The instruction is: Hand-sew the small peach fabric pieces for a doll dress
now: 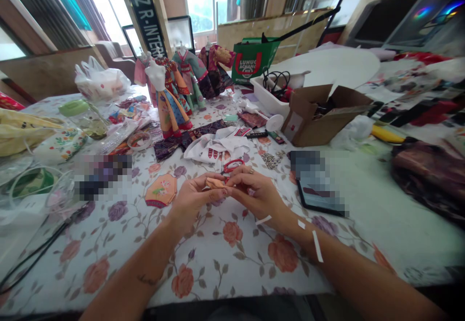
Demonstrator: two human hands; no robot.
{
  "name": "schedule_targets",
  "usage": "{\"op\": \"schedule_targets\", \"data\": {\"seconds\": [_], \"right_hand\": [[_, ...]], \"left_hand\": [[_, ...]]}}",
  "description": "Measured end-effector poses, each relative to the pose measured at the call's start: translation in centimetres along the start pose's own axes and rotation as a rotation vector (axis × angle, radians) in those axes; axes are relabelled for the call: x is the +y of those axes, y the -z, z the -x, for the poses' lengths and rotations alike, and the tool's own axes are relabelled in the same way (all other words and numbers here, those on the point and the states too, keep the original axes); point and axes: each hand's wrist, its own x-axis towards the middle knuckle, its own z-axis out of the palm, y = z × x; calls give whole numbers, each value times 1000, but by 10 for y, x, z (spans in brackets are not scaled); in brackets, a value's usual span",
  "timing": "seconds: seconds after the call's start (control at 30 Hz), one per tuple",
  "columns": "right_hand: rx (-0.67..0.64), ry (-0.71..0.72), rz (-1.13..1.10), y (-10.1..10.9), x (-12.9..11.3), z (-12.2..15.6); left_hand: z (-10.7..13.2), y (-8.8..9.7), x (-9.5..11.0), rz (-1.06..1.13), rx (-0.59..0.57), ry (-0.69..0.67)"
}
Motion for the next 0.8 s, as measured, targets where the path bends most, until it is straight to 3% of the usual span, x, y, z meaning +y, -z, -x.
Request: {"op": "schedule_targets", "data": {"seconds": [0.17,0.43,0.6,0.8], "right_hand": [[-89,-47,-98,4,-2,-1],[-129,-186,-266,1,-4,0],[-62,-164,-249,1,-3,1],[32,-64,-65,1,-6,1]], "left_hand": [[0,0,1,69,-20,-3],[1,-2,-1,144,-115,14],[0,-5,1,167,-74,9],[-1,-1,0,57,-68,-40]]}}
